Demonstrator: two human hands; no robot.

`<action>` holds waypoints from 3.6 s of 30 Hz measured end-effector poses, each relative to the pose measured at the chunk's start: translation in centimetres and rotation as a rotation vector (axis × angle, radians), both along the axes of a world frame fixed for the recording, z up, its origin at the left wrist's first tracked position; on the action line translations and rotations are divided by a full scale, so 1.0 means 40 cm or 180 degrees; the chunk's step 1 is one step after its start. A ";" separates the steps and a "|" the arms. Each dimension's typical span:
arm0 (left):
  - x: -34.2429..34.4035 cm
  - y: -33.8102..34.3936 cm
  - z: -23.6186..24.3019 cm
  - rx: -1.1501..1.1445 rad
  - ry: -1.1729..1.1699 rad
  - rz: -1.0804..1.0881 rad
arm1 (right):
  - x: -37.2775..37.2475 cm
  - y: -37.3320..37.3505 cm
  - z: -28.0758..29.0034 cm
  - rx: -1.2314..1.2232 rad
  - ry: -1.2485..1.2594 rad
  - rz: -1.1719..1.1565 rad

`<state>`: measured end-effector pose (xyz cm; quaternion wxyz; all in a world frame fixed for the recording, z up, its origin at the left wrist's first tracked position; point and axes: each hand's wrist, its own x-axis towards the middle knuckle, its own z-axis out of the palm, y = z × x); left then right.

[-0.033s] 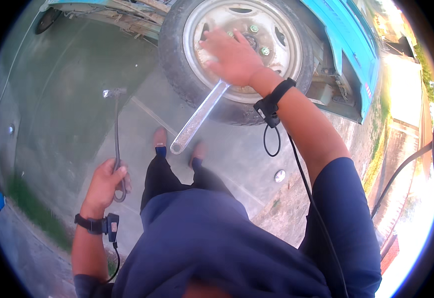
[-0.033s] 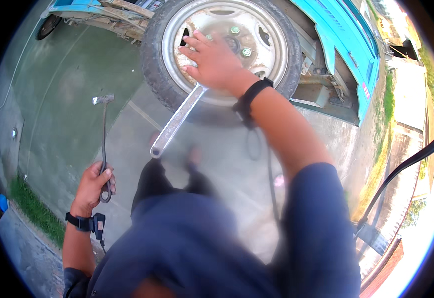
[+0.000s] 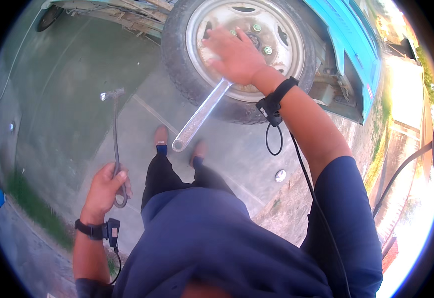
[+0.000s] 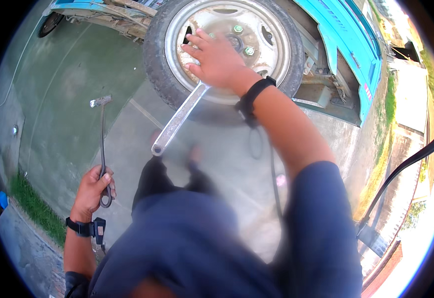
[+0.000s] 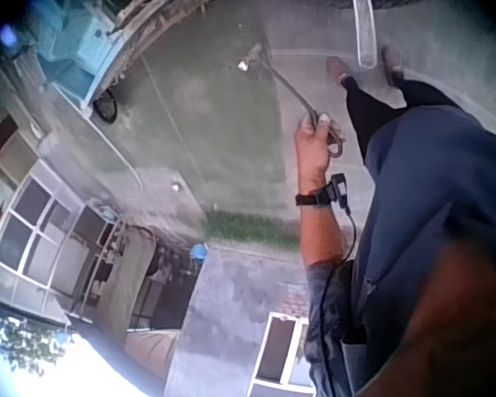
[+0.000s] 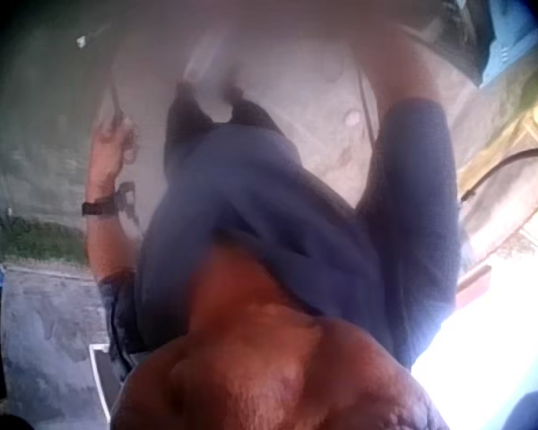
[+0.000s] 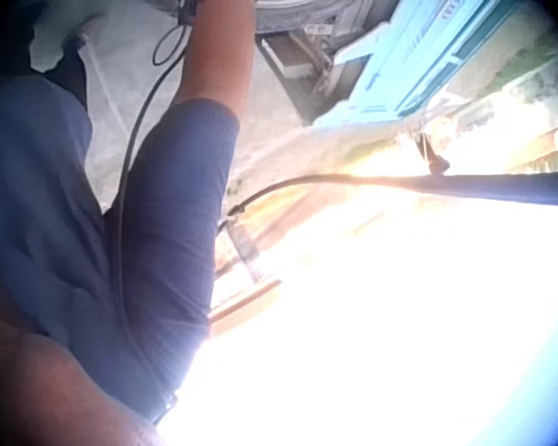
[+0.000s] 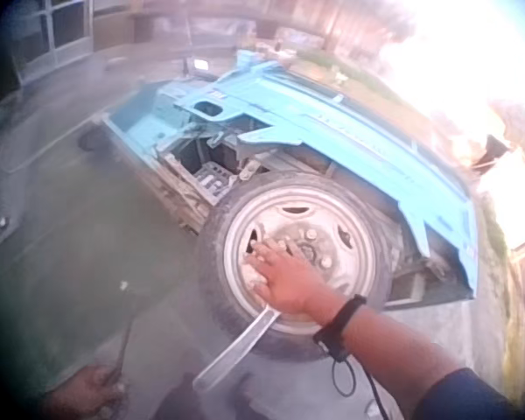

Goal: The person removes a wheel cover by hand and using a screwdriver, then uses an adjustable wrench to loosen the lug nuts on a wheel of a small blue truck.

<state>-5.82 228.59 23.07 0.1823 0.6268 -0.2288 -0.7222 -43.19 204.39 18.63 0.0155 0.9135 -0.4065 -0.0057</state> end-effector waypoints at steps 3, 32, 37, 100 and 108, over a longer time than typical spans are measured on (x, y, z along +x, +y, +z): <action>-0.015 0.115 0.055 0.0016 -0.0044 -0.0262 | 0.013 0.003 0.015 0.0068 0.0154 0.0019; -0.008 0.178 0.116 -0.0452 0.0706 0.2149 | 0.012 -0.010 0.000 0.0000 -0.0099 0.0217; -0.103 0.213 0.106 0.0168 0.0772 -0.0935 | 0.011 -0.017 -0.008 0.0000 -0.0090 0.0204; -0.415 -0.382 -0.190 -0.0956 0.0663 0.1256 | 0.073 0.558 0.022 0.4256 -0.3997 -0.2289; -0.414 -0.379 -0.184 -0.1015 0.0549 0.1560 | 0.126 0.551 0.030 0.5171 -0.5121 -0.3142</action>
